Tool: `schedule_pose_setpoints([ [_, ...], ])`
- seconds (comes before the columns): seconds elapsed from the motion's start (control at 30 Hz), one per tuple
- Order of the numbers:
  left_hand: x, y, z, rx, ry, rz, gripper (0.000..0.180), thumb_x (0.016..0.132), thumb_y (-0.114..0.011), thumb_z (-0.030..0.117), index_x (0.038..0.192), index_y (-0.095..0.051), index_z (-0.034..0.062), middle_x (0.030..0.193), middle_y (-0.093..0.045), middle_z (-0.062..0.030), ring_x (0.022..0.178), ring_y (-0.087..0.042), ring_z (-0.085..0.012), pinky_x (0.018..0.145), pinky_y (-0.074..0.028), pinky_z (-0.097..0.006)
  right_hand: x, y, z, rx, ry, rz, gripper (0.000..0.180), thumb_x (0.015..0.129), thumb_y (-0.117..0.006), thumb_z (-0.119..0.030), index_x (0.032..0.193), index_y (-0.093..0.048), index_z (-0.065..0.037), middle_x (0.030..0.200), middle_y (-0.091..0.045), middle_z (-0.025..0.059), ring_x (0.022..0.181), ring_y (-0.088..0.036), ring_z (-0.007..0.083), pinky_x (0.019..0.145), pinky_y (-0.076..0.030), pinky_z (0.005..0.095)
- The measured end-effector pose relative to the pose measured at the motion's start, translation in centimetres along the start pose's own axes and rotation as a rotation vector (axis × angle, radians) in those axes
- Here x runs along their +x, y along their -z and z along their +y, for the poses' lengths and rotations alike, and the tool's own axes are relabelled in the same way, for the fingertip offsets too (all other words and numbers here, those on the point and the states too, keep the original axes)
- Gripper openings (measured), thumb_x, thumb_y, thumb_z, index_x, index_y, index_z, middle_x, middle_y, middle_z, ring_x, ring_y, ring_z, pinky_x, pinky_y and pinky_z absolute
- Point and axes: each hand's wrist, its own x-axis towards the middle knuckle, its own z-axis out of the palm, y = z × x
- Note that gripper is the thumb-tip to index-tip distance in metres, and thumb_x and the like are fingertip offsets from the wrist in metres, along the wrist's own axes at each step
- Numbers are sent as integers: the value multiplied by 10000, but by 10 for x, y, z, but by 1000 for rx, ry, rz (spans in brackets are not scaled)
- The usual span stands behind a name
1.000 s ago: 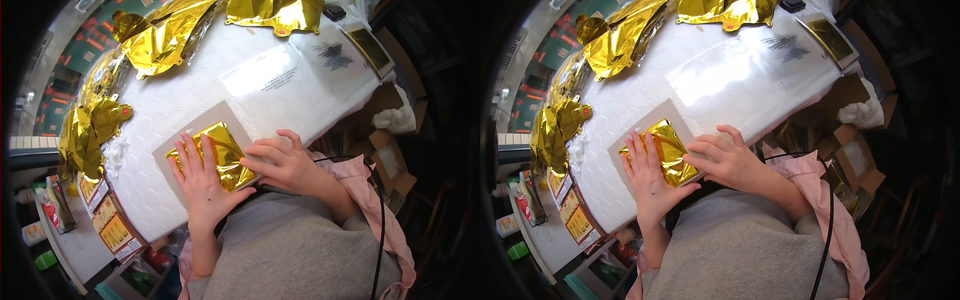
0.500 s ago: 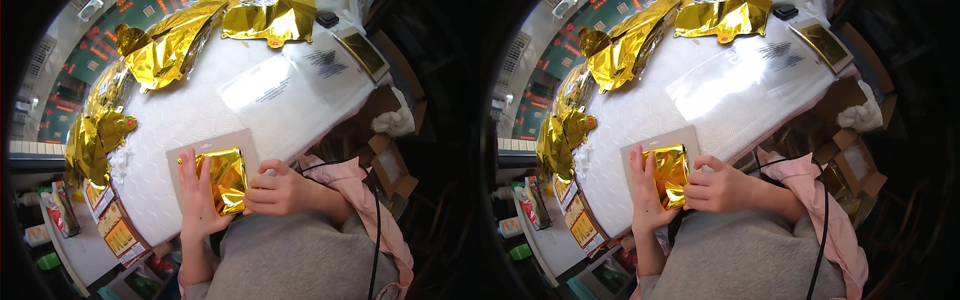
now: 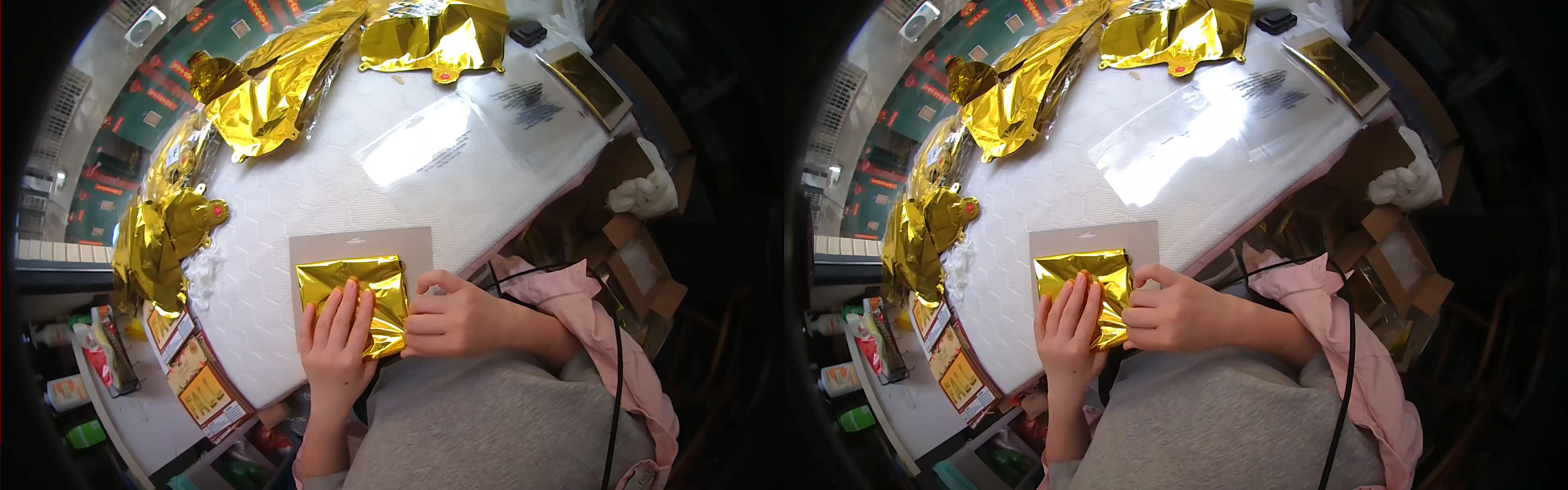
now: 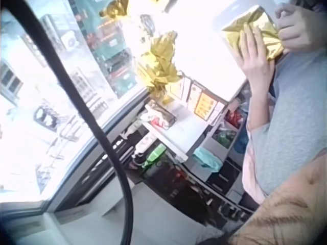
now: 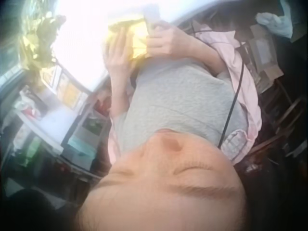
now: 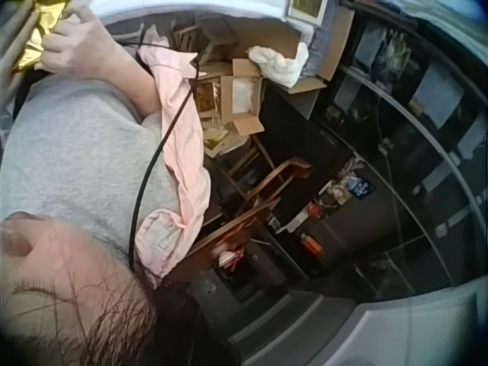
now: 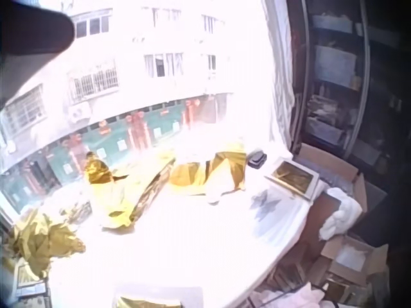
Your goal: The person folds a foil balloon, places it onto a cardboard insert, and slides them into a plastic packaging sleeve. The person then takes a plastic straw from a box and inserts it into the sleeve.
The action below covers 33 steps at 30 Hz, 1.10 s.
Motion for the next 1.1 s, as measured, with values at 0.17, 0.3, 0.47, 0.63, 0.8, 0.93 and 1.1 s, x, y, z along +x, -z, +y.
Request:
schedule_pose_setpoints([
  [0.17, -8, -9, 0, -23, -5, -54, 603, 890, -617, 93, 1492, -586, 106, 1560, -544, -122, 1450, -499, -296, 1239, -293, -538, 4, 7, 3, 76, -35, -21, 311, 865, -788, -420, 879, -671, -133, 889, -605, -11, 918, -638, 166, 1016, -448, 442],
  [0.3, -9, -11, 0, -60, -29, -43, 617, 892, -633, 96, 1506, -569, 107, 1592, -507, -117, 1477, -462, -289, 1243, -291, -541, 2, 17, 17, 126, -218, 20, 384, 934, -703, -430, 1114, -720, -91, 1006, -672, 61, 1001, -645, 243, 1103, -402, 506],
  [0.47, -8, -8, -3, -52, -61, -96, 622, 895, -638, 85, 1512, -562, 110, 1605, -488, -109, 1480, -454, -291, 1248, -287, -536, 0, 18, 30, 63, -419, 125, 305, 985, -630, -242, 1203, -708, -43, 1103, -694, 102, 1034, -647, 285, 1078, -408, 479],
  [0.63, -6, -9, 0, -31, -44, -77, 644, 889, -635, 78, 1525, -541, 93, 1617, -460, -134, 1489, -444, -295, 1244, -295, -536, -1, 8, 35, -46, -428, 119, 293, 855, -681, -63, 1147, -688, -87, 1051, -664, 66, 1052, -623, 263, 1062, -402, 445],
  [0.8, -8, -13, 0, -78, -38, -71, 801, 761, -589, -18, 1551, -461, 2, 1640, -390, -218, 1491, -400, -413, 1241, -293, -584, 3, 0, 31, -60, -456, 110, 303, 845, -704, -43, 1144, -714, -94, 1029, -662, 49, 1022, -616, 237, 1045, -381, 441],
  [0.93, -7, -13, 2, 16, -28, -106, 763, 816, -591, 13, 1566, -451, 17, 1664, -372, -200, 1531, -356, -411, 1248, -274, -583, 5, -4, 33, -28, -479, 121, 271, 847, -711, -54, 1114, -721, -106, 1006, -661, 36, 1019, -616, 223, 1027, -366, 450],
  [1.1, -8, -14, 3, 41, -7, -138, 700, 886, -597, 64, 1571, -460, 42, 1673, -374, -183, 1559, -316, -409, 1256, -252, -578, 5, -10, 34, -31, -525, 188, 190, 853, -727, -70, 1032, -728, -135, 944, -659, 17, 981, -625, 204, 1014, -349, 454],
])
